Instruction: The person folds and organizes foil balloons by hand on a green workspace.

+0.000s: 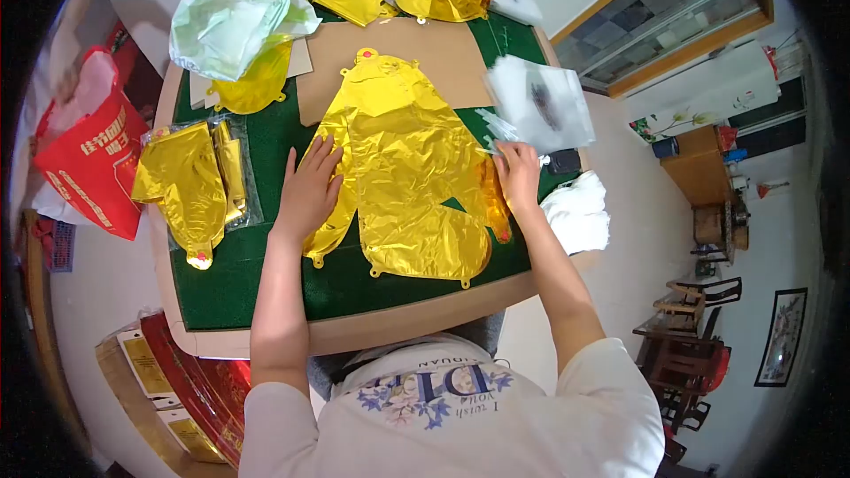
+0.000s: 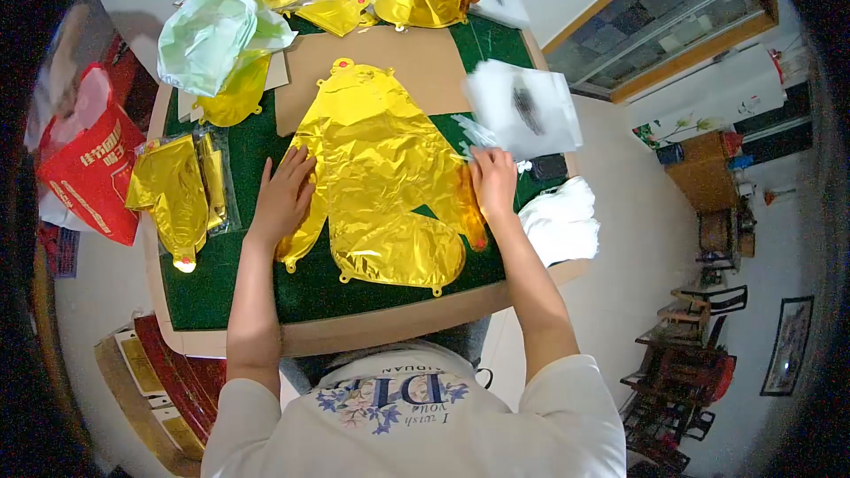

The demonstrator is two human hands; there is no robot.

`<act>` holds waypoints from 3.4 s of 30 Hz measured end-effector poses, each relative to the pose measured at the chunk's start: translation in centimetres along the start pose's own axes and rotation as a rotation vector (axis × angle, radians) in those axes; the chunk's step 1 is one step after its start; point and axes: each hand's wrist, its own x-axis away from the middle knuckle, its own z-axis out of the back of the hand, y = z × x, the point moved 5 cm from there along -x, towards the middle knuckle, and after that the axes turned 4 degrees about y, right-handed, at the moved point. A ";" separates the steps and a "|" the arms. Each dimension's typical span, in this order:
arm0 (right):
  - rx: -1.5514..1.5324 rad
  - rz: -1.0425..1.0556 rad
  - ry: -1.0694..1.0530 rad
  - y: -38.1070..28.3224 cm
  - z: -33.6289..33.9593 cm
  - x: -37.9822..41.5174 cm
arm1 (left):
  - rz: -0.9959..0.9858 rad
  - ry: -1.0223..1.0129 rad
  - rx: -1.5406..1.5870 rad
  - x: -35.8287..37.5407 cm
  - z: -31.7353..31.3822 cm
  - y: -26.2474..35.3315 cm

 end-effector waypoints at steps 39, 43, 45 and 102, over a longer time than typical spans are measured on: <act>0.269 -0.027 -0.060 1.7 -4.0 -4.2 | 0.018 -0.037 0.000 -0.1 -0.1 -0.2; 0.214 -0.058 -0.028 1.4 -2.4 -2.2 | 0.025 -0.038 0.005 -0.2 -0.1 -0.2; 0.221 -0.064 -0.001 1.5 -1.4 -1.2 | 0.016 -0.029 -0.001 -0.2 -0.2 -0.2; 0.074 -0.253 -0.062 7.1 2.7 0.6 | 0.021 -0.041 0.003 -0.4 -0.1 -0.2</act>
